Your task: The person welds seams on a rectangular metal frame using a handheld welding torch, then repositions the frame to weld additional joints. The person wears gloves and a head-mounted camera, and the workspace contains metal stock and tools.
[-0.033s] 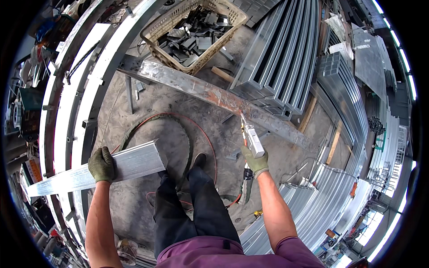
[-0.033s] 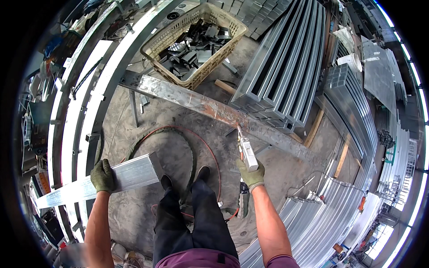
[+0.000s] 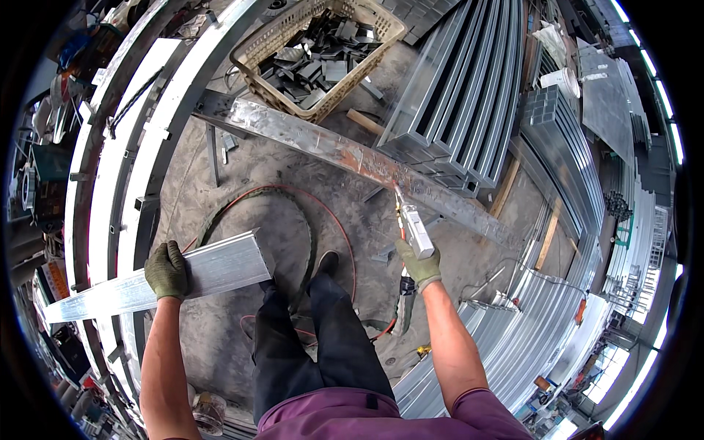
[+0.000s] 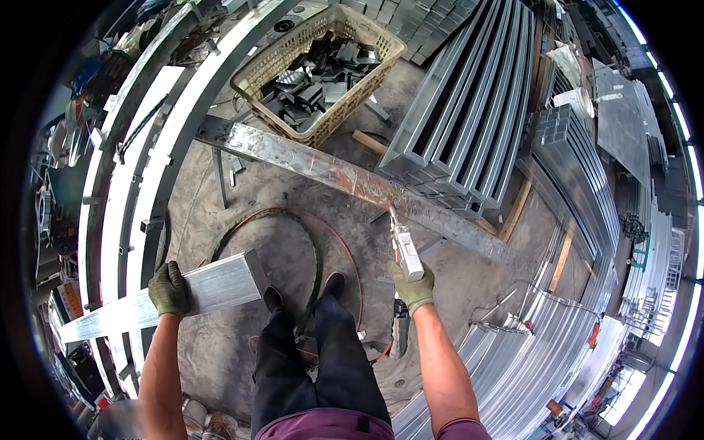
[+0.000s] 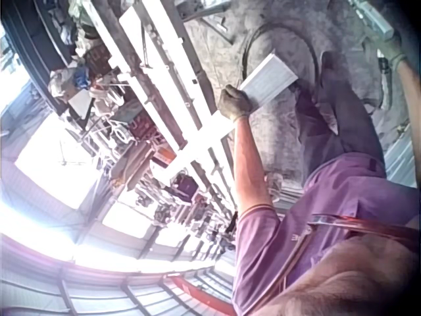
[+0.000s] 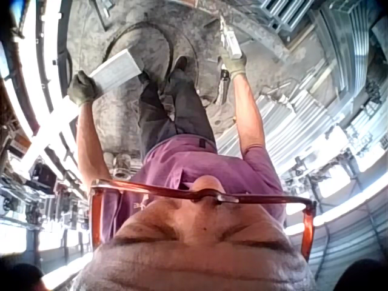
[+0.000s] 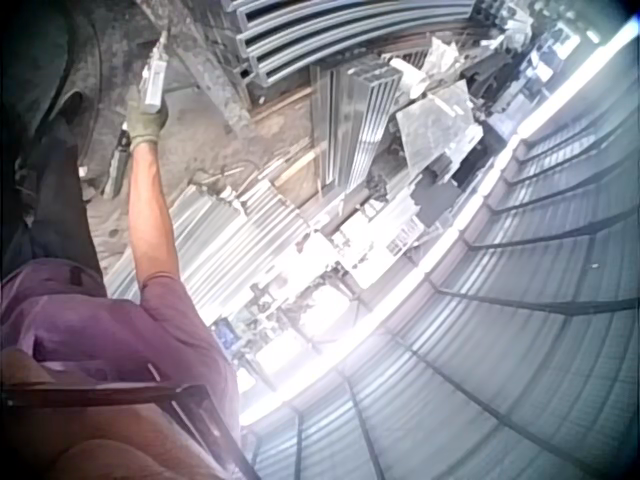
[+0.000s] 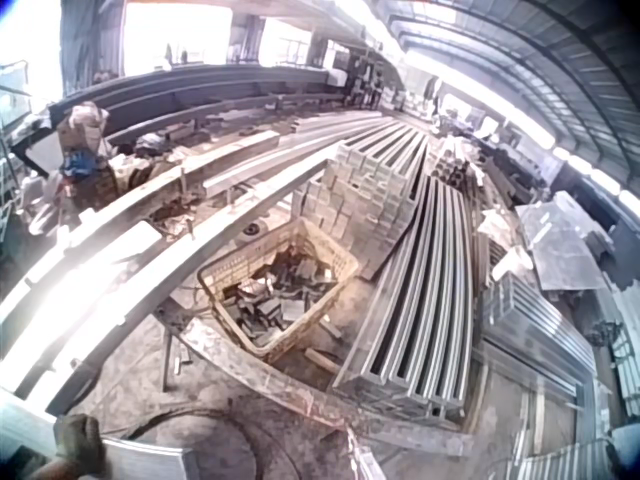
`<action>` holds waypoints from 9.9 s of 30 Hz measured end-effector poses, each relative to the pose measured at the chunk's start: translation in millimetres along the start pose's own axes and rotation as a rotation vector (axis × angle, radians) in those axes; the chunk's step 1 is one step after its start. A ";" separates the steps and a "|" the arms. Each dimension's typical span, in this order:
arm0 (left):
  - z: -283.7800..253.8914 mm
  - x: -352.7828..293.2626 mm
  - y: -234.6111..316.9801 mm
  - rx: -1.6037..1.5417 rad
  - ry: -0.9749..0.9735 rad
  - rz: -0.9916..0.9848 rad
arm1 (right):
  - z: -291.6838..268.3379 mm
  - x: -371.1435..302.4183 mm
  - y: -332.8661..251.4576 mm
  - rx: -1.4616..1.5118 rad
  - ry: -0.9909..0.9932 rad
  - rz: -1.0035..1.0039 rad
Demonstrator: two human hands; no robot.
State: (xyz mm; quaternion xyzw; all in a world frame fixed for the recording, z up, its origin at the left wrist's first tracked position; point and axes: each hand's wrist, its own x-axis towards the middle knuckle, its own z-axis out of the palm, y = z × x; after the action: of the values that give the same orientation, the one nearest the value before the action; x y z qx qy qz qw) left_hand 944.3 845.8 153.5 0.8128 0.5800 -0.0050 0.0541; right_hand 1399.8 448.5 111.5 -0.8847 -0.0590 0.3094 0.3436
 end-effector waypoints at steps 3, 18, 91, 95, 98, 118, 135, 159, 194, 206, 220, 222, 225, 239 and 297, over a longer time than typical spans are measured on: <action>1.0 -0.2 -1.4 0.003 0.000 -0.007 | -1.0 1.1 0.9 -0.012 -0.014 0.024; -1.8 1.1 2.1 -0.001 -0.019 -0.011 | 2.3 5.5 -21.2 0.262 -0.042 -0.166; -17.2 2.4 15.0 -0.039 -0.047 -0.091 | -24.7 -23.3 -12.7 -0.047 -0.217 -0.032; -22.1 3.6 20.3 -0.004 -0.071 -0.097 | -45.7 -36.0 -15.4 -0.041 -0.337 0.044; -21.3 7.4 26.2 -0.006 -0.076 -0.052 | -41.1 -53.6 -5.2 -0.024 -0.335 -0.053; -12.6 6.4 18.0 -0.015 -0.101 -0.046 | -419.2 -320.8 177.3 -1.591 -0.939 0.703; -12.2 7.0 15.5 -0.028 -0.083 -0.074 | -71.0 -87.3 -114.8 -0.348 -0.390 -0.503; -18.4 4.2 21.5 -0.072 -0.071 -0.052 | 32.0 -192.5 -164.9 0.196 -0.666 -0.044; -13.9 2.8 14.3 -0.019 -0.056 -0.006 | 60.3 -191.6 -138.3 0.310 -0.597 -0.230; -14.1 2.9 14.2 -0.026 -0.061 -0.015 | 64.5 -190.7 -136.2 0.307 -0.558 -0.341; -14.5 2.7 16.3 -0.020 -0.061 -0.016 | 68.9 -190.3 -128.1 0.285 -0.618 -0.207; -14.7 2.5 16.0 -0.020 -0.058 -0.014 | 69.3 -189.9 -128.0 0.279 -0.624 -0.203; -14.2 2.7 16.0 -0.019 -0.055 -0.014 | 70.2 -189.6 -127.4 0.302 -0.628 -0.205; -16.0 2.9 17.6 -0.015 -0.064 -0.018 | 80.7 -188.4 -114.1 0.374 -0.581 -0.346; -15.7 2.6 18.1 -0.007 -0.059 -0.011 | 67.0 -189.1 -126.2 0.244 -0.600 -0.371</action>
State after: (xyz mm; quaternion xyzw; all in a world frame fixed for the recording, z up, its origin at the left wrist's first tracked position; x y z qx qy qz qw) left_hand 961.3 844.0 170.4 0.8090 0.5826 -0.0273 0.0738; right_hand 1222.5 522.3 250.4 -0.6814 -0.2792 0.4923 0.4641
